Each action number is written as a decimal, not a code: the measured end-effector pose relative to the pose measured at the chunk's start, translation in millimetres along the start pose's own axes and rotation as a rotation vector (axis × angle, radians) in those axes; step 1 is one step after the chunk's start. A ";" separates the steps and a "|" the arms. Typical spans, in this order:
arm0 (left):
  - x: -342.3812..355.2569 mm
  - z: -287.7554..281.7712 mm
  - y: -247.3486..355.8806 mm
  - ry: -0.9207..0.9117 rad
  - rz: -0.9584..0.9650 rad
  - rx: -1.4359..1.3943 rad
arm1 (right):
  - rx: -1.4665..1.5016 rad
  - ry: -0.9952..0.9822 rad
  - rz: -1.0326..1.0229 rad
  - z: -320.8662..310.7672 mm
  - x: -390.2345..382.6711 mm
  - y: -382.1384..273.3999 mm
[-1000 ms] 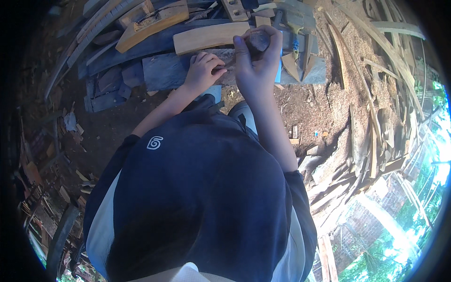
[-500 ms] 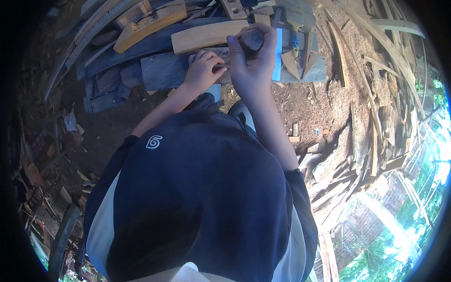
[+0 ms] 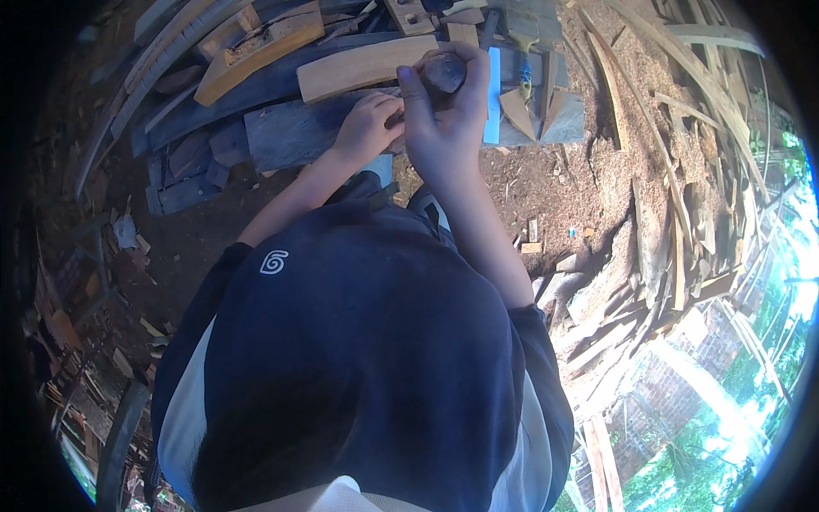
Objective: The person chisels a wooden piece using a chisel and a wooden mallet, then cuts a piece of wood with a small hand saw.
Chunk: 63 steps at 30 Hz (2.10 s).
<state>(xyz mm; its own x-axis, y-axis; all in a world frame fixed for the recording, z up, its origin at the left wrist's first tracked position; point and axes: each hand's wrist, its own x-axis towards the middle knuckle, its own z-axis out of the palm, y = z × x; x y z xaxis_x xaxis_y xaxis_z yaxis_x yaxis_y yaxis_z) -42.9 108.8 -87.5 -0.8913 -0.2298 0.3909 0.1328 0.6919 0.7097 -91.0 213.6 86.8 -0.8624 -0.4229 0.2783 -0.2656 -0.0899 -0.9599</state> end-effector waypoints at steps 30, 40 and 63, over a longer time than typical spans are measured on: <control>1.9 2.4 9.4 0.057 -0.089 -0.007 | 0.058 0.017 0.228 -66.4 13.0 31.4; 3.6 8.4 3.7 0.154 0.002 -0.017 | -0.697 0.229 0.373 -122.3 -26.6 112.3; 0.2 7.7 6.5 0.176 0.168 0.059 | -0.194 -0.220 0.088 -34.3 -25.3 36.9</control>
<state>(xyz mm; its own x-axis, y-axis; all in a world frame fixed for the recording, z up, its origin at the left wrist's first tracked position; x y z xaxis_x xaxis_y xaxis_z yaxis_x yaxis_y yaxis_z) -45.6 118.5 -87.4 -0.7692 -0.2204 0.5998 0.2422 0.7681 0.5928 -93.8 251.9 45.6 -0.7771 -0.6087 0.1602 -0.2901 0.1205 -0.9494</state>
